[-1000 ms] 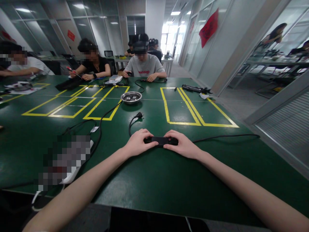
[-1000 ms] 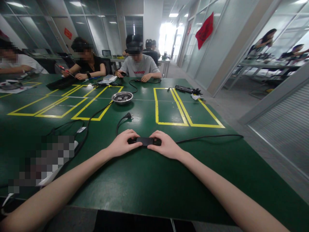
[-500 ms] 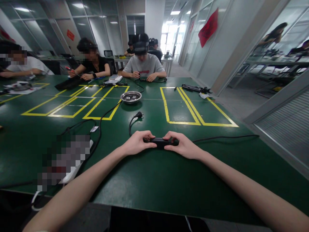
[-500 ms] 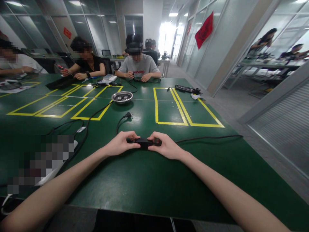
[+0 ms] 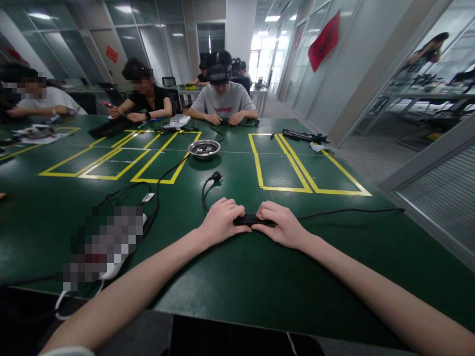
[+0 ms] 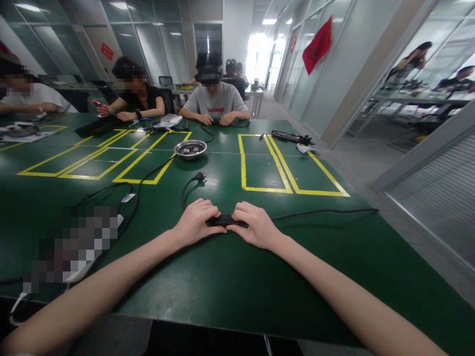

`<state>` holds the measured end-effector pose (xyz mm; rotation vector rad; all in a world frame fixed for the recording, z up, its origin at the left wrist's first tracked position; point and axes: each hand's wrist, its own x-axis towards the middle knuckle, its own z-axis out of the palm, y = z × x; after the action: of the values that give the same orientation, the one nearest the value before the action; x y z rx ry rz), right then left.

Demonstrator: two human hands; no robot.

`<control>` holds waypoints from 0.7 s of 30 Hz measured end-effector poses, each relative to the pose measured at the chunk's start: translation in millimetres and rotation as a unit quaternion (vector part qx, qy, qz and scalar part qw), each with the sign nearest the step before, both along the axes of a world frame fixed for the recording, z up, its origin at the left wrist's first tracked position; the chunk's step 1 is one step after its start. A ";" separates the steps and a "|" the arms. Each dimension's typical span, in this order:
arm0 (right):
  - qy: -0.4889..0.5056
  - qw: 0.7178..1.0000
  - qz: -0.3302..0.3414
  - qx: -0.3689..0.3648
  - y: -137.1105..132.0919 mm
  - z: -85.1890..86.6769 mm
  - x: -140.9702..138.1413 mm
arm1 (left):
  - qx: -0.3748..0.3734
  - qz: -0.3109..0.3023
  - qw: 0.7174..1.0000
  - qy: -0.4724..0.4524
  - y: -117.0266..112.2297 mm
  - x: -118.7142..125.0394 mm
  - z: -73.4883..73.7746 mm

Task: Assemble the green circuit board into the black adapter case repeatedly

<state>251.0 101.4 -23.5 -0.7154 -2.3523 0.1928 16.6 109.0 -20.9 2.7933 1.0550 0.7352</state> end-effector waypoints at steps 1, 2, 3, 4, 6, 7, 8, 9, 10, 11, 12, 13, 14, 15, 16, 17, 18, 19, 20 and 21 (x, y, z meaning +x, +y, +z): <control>0.000 1.000 0.003 0.003 0.1 0.4 -0.1 | -0.002 -0.010 1.000 0.006 1.2 -1.3 1.2; -0.001 1.000 0.007 0.005 0.2 1.0 -0.1 | -0.009 -0.018 1.000 0.008 2.2 -3.2 2.8; -0.003 1.000 0.010 0.006 0.2 1.8 -0.1 | -0.020 -0.024 0.999 0.007 3.0 -5.6 4.4; -0.006 1.000 0.013 0.006 0.1 2.5 0.0 | -0.035 -0.028 0.999 0.004 3.4 -8.2 6.1; -0.010 1.000 0.016 0.003 0.0 3.7 0.5 | -0.060 -0.036 0.998 0.005 3.3 -13.1 8.8; -0.011 1.000 0.016 0.001 0.1 3.8 0.8 | -0.067 -0.039 0.997 0.012 2.7 -14.8 9.6; -0.009 1.000 0.017 -0.002 0.1 3.6 1.0 | -0.068 -0.043 0.997 0.021 1.9 -15.7 9.9; -0.003 1.000 0.017 -0.004 0.2 3.0 1.1 | -0.064 -0.045 0.996 0.031 1.0 -15.6 9.8; 0.005 1.000 0.017 -0.006 0.3 2.0 1.0 | -0.057 -0.044 0.997 0.039 -0.1 -14.6 9.2; 0.014 1.000 0.015 -0.003 0.4 0.8 0.9 | -0.049 -0.037 0.997 0.043 -1.1 -12.8 8.2; 0.022 1.000 0.013 0.004 0.4 -0.5 0.7 | -0.043 -0.026 0.998 0.045 -2.2 -10.4 7.1; 0.028 0.999 0.010 0.015 0.3 -1.5 0.6 | -0.042 -0.012 0.998 0.045 -3.2 -7.8 5.9; 0.030 0.999 0.007 0.029 0.1 -2.2 0.6 | -0.046 0.000 0.998 0.043 -4.1 -5.2 4.8; 0.027 0.999 0.006 0.043 -0.2 -2.3 0.8 | -0.052 0.008 0.998 0.039 -4.9 -3.0 4.0; 0.020 0.998 0.007 0.057 -0.7 -1.7 1.3 | -0.059 0.010 0.998 0.035 -5.6 -1.3 3.6; 0.009 0.998 0.009 0.067 -1.2 -0.5 1.8 | -0.066 0.007 0.997 0.029 -6.3 -0.3 3.6; -0.005 0.997 0.012 0.076 -1.9 1.3 2.4 | -0.072 0.003 0.997 0.022 -6.8 0.1 4.0; -0.022 0.996 0.019 0.084 -2.7 3.2 3.0 | -0.078 0.000 0.997 0.015 -7.2 -0.1 4.7; -0.043 0.995 0.026 0.091 -3.5 5.1 3.6 | -0.085 -0.003 0.996 0.010 -7.3 -0.7 5.6; -0.066 0.993 0.034 0.095 -4.3 6.6 4.0 | -0.094 -0.007 0.996 0.009 -7.2 -1.5 6.4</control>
<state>255.0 97.2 -16.9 -0.5708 -2.4822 -0.0502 15.1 101.8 -14.4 2.6495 1.0472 0.5781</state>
